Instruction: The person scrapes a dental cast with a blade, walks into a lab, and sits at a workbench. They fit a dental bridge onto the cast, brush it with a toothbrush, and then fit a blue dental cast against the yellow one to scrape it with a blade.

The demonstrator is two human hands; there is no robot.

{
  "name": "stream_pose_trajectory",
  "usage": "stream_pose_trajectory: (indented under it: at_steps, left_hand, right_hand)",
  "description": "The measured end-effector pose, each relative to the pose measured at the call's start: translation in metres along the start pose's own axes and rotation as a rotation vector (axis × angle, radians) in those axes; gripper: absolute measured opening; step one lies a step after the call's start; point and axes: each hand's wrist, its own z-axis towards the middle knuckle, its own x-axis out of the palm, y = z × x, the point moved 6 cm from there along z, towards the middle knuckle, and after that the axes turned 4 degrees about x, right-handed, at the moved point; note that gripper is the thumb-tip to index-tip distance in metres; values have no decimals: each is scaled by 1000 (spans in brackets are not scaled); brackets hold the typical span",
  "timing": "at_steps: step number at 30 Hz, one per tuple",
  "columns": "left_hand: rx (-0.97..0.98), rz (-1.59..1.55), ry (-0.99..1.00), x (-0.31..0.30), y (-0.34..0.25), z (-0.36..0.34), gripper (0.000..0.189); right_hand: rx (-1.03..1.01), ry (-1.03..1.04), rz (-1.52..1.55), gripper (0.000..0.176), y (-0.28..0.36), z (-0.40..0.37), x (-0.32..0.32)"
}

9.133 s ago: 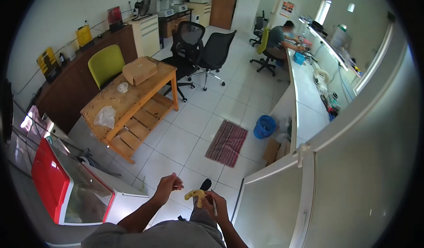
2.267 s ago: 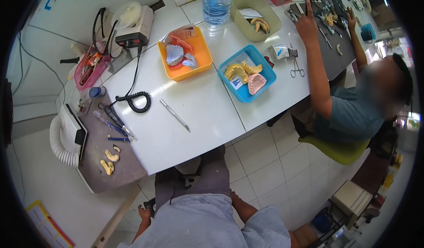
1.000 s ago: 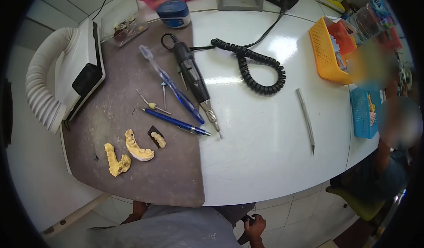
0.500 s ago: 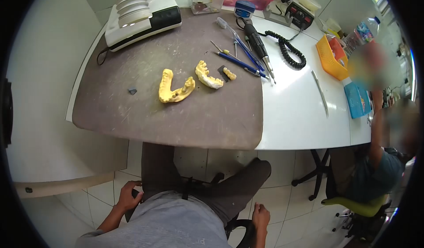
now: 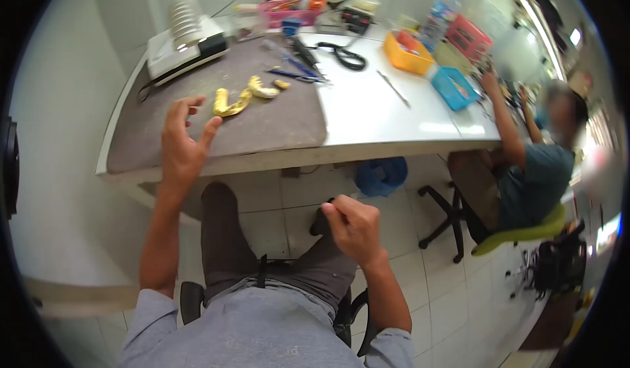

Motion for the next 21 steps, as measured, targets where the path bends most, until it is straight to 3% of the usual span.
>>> stream_pose_trajectory:
  at_steps: [2,3,5,6,8,12,15,17,21]
  left_hand:
    - [-112,136,83,18,23,11,61]
    - [-71,91,95,24,25,15,61]
    - [-307,34,285,38,46,12,85]
    - [-279,17,286,39,46,11,85]
    - [-179,185,296,38,43,6,86]
    - [-238,225,343,38,36,9,80]
    - [-202,295,345,40,37,10,77]
    - [-198,301,363,40,31,11,75]
    - [-192,283,377,40,29,10,67]
  right_hand:
    - [-5,-68,43,23,4,1,2]
    - [57,-110,188,25,5,-1,7]
    - [124,-180,409,28,7,-2,23]
    - [138,-204,487,27,5,-9,28]
    - [49,86,208,23,-2,-30,44]
    - [111,86,358,24,1,-56,63]
    - [207,67,623,39,21,-58,42]
    - [25,272,1014,56,56,-48,5]
    - [-252,137,1479,67,164,-24,-58]
